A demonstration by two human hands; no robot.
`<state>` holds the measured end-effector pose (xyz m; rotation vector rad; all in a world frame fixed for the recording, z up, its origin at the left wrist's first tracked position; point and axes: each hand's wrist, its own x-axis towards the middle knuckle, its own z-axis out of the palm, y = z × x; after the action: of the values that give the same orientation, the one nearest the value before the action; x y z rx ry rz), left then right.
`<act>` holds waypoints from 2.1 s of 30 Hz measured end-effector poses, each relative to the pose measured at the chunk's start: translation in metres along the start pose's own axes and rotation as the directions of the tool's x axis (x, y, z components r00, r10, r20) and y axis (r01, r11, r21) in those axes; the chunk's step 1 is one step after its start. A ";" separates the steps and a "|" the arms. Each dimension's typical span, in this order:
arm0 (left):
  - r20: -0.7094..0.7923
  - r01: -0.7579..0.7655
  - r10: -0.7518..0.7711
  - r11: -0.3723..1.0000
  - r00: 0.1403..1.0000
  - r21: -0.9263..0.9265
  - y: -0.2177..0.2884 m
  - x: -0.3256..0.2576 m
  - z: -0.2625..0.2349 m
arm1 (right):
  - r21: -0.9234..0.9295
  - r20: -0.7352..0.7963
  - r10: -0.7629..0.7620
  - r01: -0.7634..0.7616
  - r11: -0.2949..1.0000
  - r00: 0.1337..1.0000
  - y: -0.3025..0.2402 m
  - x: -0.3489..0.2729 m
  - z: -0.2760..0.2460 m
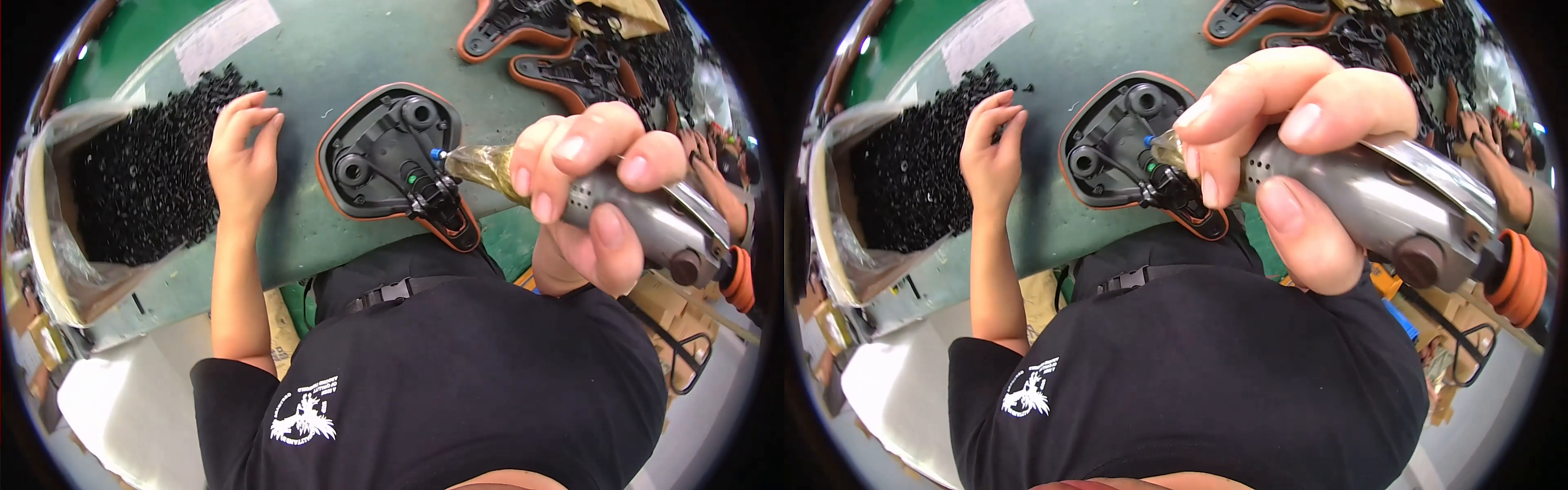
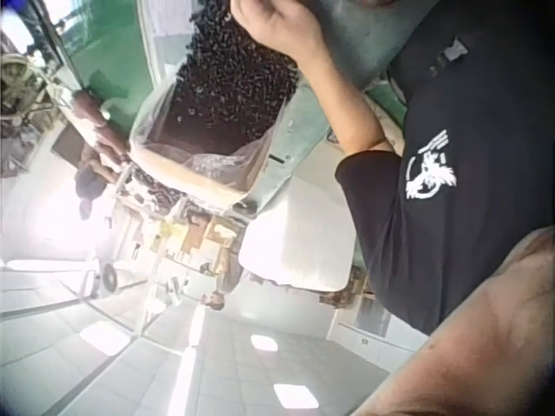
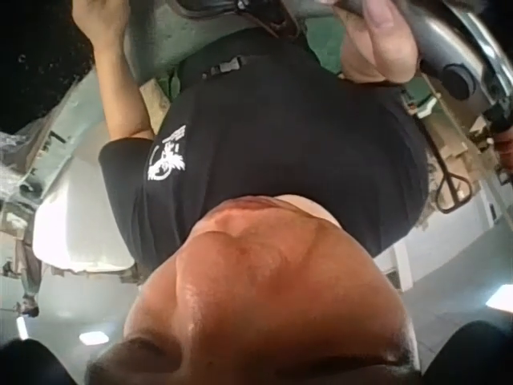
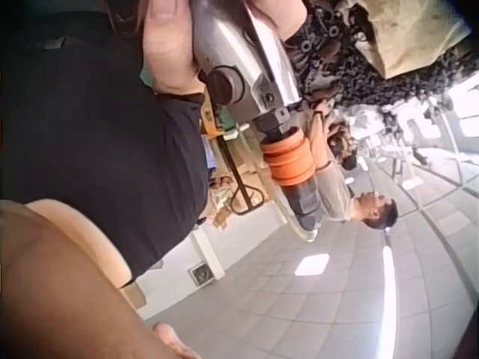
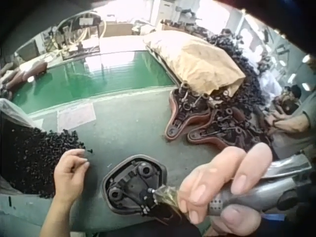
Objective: The recorder is assembling bicycle seats by using a pneumatic screwdriver to drive screws or pins into the seat bases on a factory line.
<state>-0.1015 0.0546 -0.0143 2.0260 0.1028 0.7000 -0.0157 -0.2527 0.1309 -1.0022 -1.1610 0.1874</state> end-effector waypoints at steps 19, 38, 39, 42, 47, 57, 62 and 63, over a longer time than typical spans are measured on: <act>0.531 0.498 0.012 0.331 0.847 -0.802 0.107 -0.032 0.057 | 0.142 -0.143 0.095 -0.075 0.987 0.985 -0.036 -0.013 0.002; 0.701 0.082 0.275 0.900 0.658 -0.429 0.018 0.057 0.089 | -0.336 -0.113 0.153 -0.183 0.924 0.982 0.034 0.003 0.017; 0.677 0.009 0.332 0.894 0.656 -0.447 0.018 0.056 0.089 | -0.362 -0.109 0.189 -0.216 0.907 0.976 0.035 0.004 0.020; 0.704 0.192 0.251 0.853 0.665 -0.485 0.016 0.046 0.094 | -0.312 -0.072 0.219 -0.230 0.922 0.973 0.044 0.007 0.019; 0.667 0.167 0.274 0.839 0.693 -0.518 0.011 0.047 0.094 | -0.248 -0.100 0.240 -0.258 0.934 0.966 0.058 0.007 0.012; 0.613 0.075 0.229 0.900 0.756 -0.428 0.023 0.047 0.085 | -0.229 -0.059 0.216 -0.224 0.947 0.975 0.037 0.010 0.011; 0.430 0.133 0.021 0.936 0.902 -0.325 0.007 0.082 0.034 | -0.031 -0.496 0.093 -0.124 0.992 0.863 0.017 -0.002 -0.016; 0.344 0.230 -0.109 0.915 0.933 -0.331 0.003 0.100 0.016 | -0.001 -0.626 0.144 -0.186 0.983 0.766 0.021 -0.010 -0.028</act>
<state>-0.0112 0.0752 0.0253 1.7151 -0.0386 0.2472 0.0108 -0.2626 0.1079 -1.1090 -0.4648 -0.0501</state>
